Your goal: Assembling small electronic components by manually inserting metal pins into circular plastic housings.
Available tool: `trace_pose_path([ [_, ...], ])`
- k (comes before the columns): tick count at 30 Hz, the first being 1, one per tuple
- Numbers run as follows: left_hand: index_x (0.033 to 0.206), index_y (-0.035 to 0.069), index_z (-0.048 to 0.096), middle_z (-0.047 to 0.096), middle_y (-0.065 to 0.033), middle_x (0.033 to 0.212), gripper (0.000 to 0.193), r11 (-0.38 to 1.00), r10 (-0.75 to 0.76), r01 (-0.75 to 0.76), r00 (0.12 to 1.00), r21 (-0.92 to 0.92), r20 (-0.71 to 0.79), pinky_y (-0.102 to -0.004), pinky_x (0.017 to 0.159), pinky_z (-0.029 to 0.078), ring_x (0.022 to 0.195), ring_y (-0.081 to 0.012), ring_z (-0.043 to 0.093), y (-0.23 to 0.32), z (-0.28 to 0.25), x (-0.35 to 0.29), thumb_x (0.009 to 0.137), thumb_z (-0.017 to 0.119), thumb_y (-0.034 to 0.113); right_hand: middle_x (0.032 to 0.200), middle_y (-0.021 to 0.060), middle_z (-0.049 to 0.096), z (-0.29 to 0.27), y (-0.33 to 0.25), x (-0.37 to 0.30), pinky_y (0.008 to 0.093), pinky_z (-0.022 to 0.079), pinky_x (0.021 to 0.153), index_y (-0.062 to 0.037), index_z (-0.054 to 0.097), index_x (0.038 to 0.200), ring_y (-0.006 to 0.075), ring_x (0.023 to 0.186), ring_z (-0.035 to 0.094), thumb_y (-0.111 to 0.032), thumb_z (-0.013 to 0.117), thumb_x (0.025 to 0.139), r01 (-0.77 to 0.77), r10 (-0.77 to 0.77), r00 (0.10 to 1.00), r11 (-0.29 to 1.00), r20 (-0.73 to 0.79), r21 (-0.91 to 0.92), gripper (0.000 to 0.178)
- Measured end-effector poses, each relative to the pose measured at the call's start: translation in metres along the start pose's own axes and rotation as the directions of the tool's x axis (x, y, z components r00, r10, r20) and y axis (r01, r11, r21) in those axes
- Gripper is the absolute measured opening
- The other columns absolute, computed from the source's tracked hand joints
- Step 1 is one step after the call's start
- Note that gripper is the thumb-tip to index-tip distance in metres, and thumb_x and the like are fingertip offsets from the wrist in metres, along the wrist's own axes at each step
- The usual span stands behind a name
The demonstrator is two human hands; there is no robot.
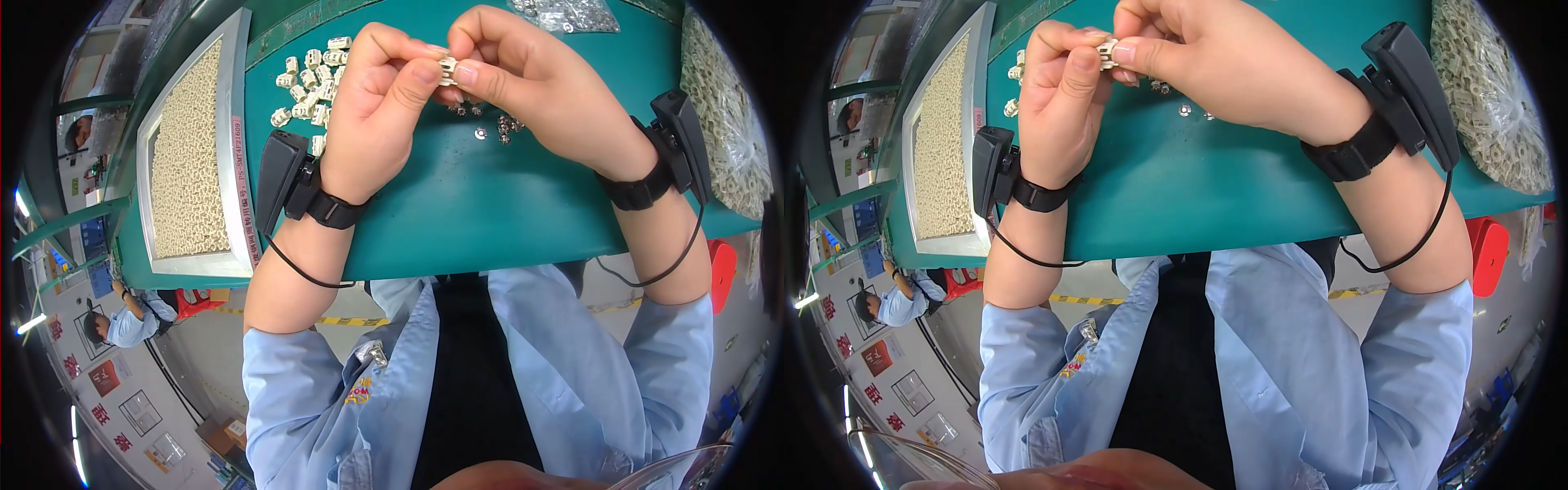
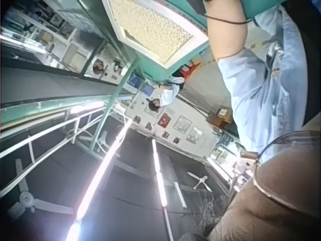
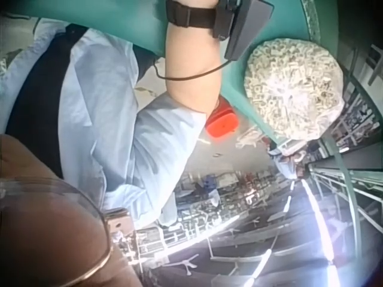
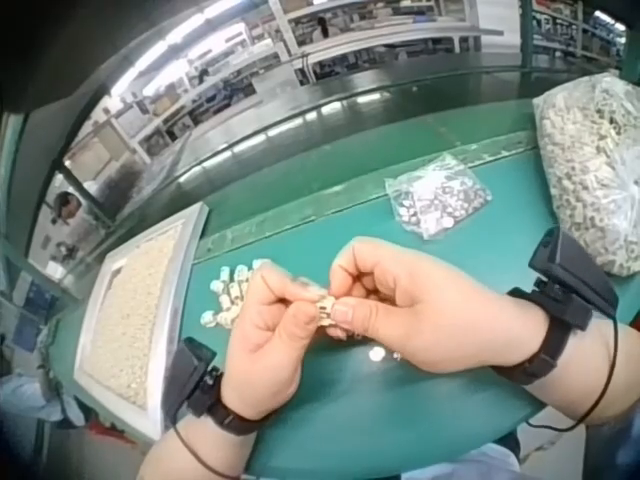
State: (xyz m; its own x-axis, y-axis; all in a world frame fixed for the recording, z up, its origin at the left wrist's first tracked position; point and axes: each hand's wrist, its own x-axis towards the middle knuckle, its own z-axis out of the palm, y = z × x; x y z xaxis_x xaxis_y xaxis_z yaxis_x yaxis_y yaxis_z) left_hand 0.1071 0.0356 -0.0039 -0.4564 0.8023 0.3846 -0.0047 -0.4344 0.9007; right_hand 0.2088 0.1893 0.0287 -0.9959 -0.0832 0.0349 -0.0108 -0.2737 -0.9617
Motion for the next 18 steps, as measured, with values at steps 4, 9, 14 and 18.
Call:
trace_pose_path([
  [4,0.100,0.006,0.043,0.059,-0.0091,0.095,0.014,1.000,-0.001,0.001,1.000,0.008,-0.018,-0.0275,0.074,0.050,0.079,-0.0143,0.059,0.002,0.002,0.000,0.093,0.050,0.016,0.084,0.0034,0.053,0.002,-0.001,-0.002,0.0194,0.042,0.071,-0.0010,0.044,0.095,0.0074,0.078,0.050,-0.006,0.050,0.091,0.038,-0.039,0.999,0.999,-0.018,-0.008,0.008],
  [9,0.101,0.006,0.044,0.058,-0.0085,0.095,0.015,0.966,-0.088,0.100,0.994,-0.239,0.058,-0.0288,0.076,0.048,0.083,-0.0149,0.058,0.008,-0.001,0.001,0.094,0.048,0.019,0.082,0.0030,0.054,0.003,0.001,-0.002,0.0198,0.043,0.067,-0.0011,0.046,0.093,0.0074,0.074,0.050,-0.007,0.053,0.090,0.168,-0.168,0.986,0.986,0.018,0.023,0.009],
  [14,0.105,0.007,0.044,0.058,-0.0058,0.093,0.019,0.915,-0.164,0.176,0.984,-0.363,0.062,-0.0289,0.077,0.047,0.086,-0.0144,0.056,0.008,0.002,0.002,0.094,0.047,0.021,0.077,0.0030,0.055,0.005,-0.006,-0.005,0.0210,0.043,0.062,-0.0009,0.052,0.089,0.0082,0.069,0.052,-0.011,0.061,0.086,0.320,-0.354,0.935,0.857,-0.011,-0.405,0.013],
  [18,0.111,0.006,0.044,0.059,-0.0048,0.094,0.024,0.929,-0.179,0.175,0.984,-0.325,0.020,-0.0274,0.078,0.047,0.088,-0.0129,0.056,0.007,0.004,0.002,0.094,0.048,0.021,0.073,0.0042,0.057,0.009,-0.016,-0.007,0.0224,0.044,0.059,-0.0003,0.056,0.083,0.0094,0.066,0.053,-0.012,0.064,0.083,0.322,-0.445,0.894,0.720,-0.052,-0.615,0.014],
])
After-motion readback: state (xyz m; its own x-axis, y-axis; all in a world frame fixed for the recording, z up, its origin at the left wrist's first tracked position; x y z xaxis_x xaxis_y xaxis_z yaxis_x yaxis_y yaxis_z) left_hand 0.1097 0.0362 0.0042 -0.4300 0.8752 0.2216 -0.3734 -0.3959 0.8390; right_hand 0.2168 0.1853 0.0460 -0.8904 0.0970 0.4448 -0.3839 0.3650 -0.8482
